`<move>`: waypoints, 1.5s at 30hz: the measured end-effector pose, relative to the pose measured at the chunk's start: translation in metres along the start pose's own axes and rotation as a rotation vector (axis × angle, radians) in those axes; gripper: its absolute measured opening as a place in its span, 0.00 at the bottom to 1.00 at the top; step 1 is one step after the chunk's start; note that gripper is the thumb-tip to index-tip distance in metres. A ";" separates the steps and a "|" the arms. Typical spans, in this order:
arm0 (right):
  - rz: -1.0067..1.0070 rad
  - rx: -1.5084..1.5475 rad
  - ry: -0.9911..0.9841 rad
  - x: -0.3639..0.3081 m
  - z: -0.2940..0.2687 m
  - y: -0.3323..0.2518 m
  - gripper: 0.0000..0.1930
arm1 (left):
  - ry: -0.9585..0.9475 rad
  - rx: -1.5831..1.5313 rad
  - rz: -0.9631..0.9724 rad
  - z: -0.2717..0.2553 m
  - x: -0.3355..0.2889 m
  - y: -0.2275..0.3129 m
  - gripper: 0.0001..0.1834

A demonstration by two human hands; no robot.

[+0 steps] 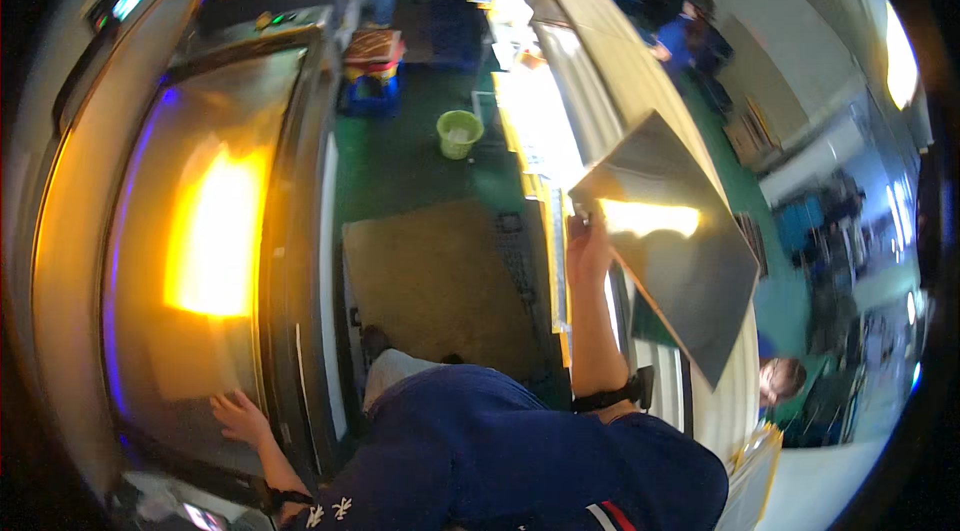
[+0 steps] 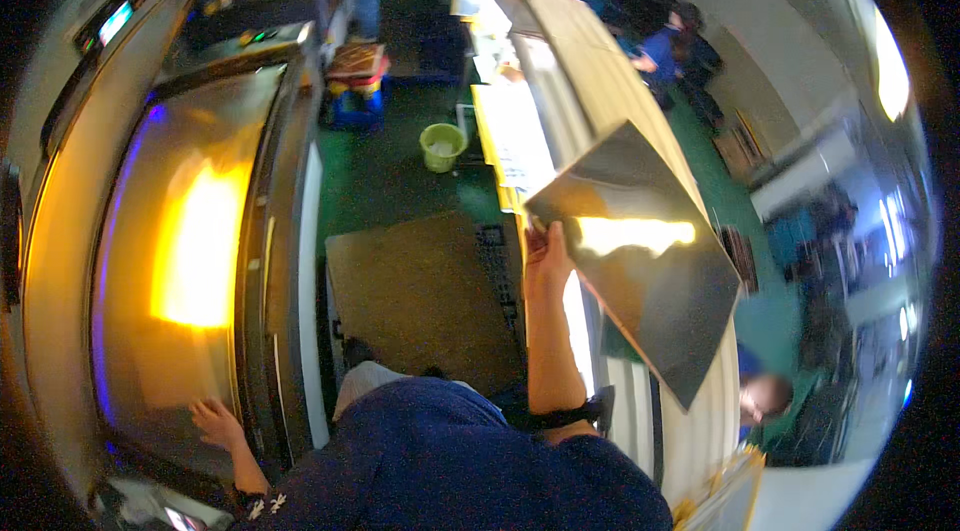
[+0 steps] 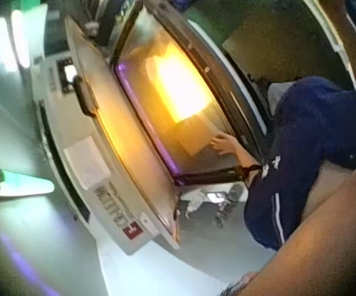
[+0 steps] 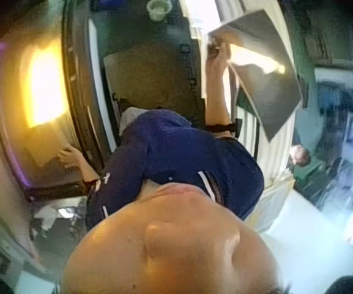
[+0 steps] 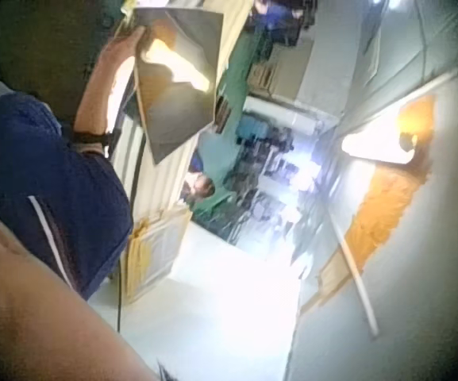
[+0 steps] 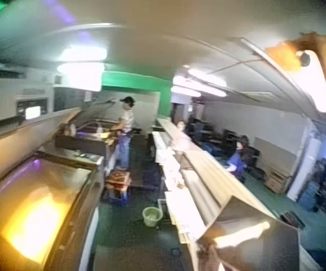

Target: Operating an industrial LED exposure machine to process circuit boards.

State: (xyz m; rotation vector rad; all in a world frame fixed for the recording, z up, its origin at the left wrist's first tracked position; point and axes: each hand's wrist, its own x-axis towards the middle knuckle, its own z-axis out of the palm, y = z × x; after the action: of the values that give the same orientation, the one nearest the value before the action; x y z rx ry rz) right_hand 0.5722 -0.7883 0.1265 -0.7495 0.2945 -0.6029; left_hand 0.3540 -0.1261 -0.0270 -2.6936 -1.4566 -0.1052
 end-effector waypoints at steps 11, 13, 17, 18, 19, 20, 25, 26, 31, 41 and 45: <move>0.987 -0.407 -0.860 -0.176 0.185 0.171 0.21 | 0.049 -0.690 -0.213 0.012 0.002 0.000 0.38; 1.092 -0.499 -1.018 -0.166 0.203 0.243 0.19 | 0.244 -0.852 -0.242 -0.011 0.015 0.006 0.38; 1.119 -0.740 -1.344 -0.163 0.236 0.395 0.16 | 0.420 -0.727 -0.052 -0.062 0.029 0.010 0.41; 1.124 -0.748 -1.381 -0.176 0.250 0.413 0.16 | 0.434 -0.726 -0.087 -0.064 0.035 0.011 0.41; 1.113 -0.764 -1.319 -0.190 0.260 0.427 0.17 | 0.229 -0.572 -0.024 -0.066 0.041 0.014 0.41; 1.095 -0.778 -1.253 -0.201 0.271 0.438 0.18 | 0.020 -0.422 0.043 -0.065 0.045 0.016 0.41; -0.122 -1.117 -1.708 -0.168 0.355 0.468 0.34 | 0.069 -0.279 -0.007 -0.005 0.054 0.038 0.42; -0.580 -0.776 -1.706 -0.181 0.400 0.433 0.37 | 0.074 -0.271 -0.051 0.000 0.055 0.031 0.42; -1.360 -0.312 -1.225 -0.174 0.604 0.273 0.36 | -0.013 -0.206 -0.189 0.009 0.074 0.024 0.42; -1.182 -0.573 -1.550 -0.108 0.607 0.272 0.21 | 0.016 -0.132 -0.240 -0.013 0.099 0.040 0.43; -1.368 -0.666 -1.648 -0.082 0.515 0.287 0.14 | -0.141 -0.473 0.145 -0.021 0.049 0.118 0.36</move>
State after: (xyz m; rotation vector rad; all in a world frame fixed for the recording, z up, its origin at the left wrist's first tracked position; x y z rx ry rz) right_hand 0.8573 -0.2911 0.2880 -1.8238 -1.7672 -0.9172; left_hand 0.4790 -0.1520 -0.0054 -3.2347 -1.4130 -0.2894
